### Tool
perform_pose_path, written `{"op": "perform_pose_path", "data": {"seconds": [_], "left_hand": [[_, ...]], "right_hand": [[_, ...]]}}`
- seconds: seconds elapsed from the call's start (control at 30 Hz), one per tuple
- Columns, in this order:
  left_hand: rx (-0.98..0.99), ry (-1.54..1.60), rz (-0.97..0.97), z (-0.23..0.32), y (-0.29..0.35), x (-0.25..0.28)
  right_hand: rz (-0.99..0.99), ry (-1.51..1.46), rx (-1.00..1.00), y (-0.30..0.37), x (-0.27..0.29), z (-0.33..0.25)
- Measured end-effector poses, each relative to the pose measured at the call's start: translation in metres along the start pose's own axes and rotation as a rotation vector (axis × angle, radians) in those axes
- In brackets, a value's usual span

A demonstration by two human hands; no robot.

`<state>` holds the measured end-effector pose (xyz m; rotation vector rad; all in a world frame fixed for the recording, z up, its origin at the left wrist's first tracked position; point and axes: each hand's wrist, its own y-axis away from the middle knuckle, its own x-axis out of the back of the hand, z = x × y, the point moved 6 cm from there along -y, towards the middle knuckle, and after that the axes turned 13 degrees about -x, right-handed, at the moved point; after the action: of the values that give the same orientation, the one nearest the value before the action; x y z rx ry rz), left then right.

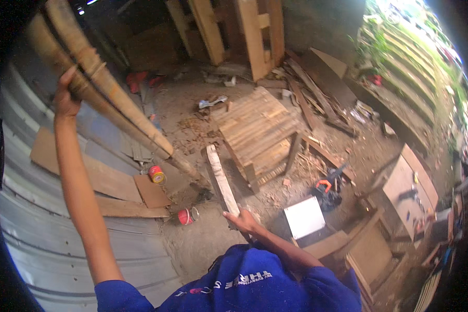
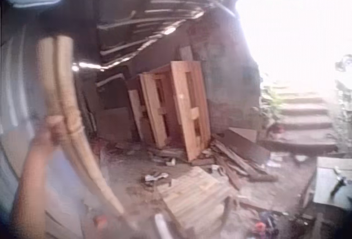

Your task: The person holds a long bamboo pole vertically and repeatedly strikes it with a wooden wedge to split it lengthwise. The person rotates the pole and continues the splitting process along its length.

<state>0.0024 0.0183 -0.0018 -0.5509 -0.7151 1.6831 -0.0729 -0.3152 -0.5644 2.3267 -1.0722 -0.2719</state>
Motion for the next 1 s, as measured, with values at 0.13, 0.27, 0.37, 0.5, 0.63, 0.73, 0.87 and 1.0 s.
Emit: {"op": "perform_pose_path", "data": {"seconds": [0.13,0.27,0.37,0.5,0.63,0.73,0.87,1.0], "left_hand": [[-0.259,-0.473,0.085,0.027,-0.005,-0.007],[-0.463,-0.91,0.352,0.067,-0.026,0.01],[-0.503,-0.94,0.429,0.069,-0.023,0.032],[-0.54,-0.976,0.244,0.062,-0.008,0.034],[-0.434,-0.781,0.315,0.061,0.01,0.027],[-0.412,-0.679,0.321,0.065,0.022,0.011],[-0.381,-0.501,0.331,0.078,0.046,-0.013],[-0.56,-0.48,0.256,0.114,0.077,-0.052]], "right_hand": [[0.102,-0.027,0.049,0.023,0.005,-0.013],[0.247,-0.057,0.15,0.034,0.014,-0.021],[0.229,0.029,0.183,0.034,0.011,-0.018],[0.219,0.017,0.145,0.046,0.006,-0.002],[0.276,0.009,0.146,0.068,-0.006,0.008],[0.35,0.055,0.105,0.081,-0.016,0.0],[0.382,0.003,0.229,0.111,-0.018,-0.072],[0.324,-0.435,0.889,0.2,0.003,-0.202]]}}
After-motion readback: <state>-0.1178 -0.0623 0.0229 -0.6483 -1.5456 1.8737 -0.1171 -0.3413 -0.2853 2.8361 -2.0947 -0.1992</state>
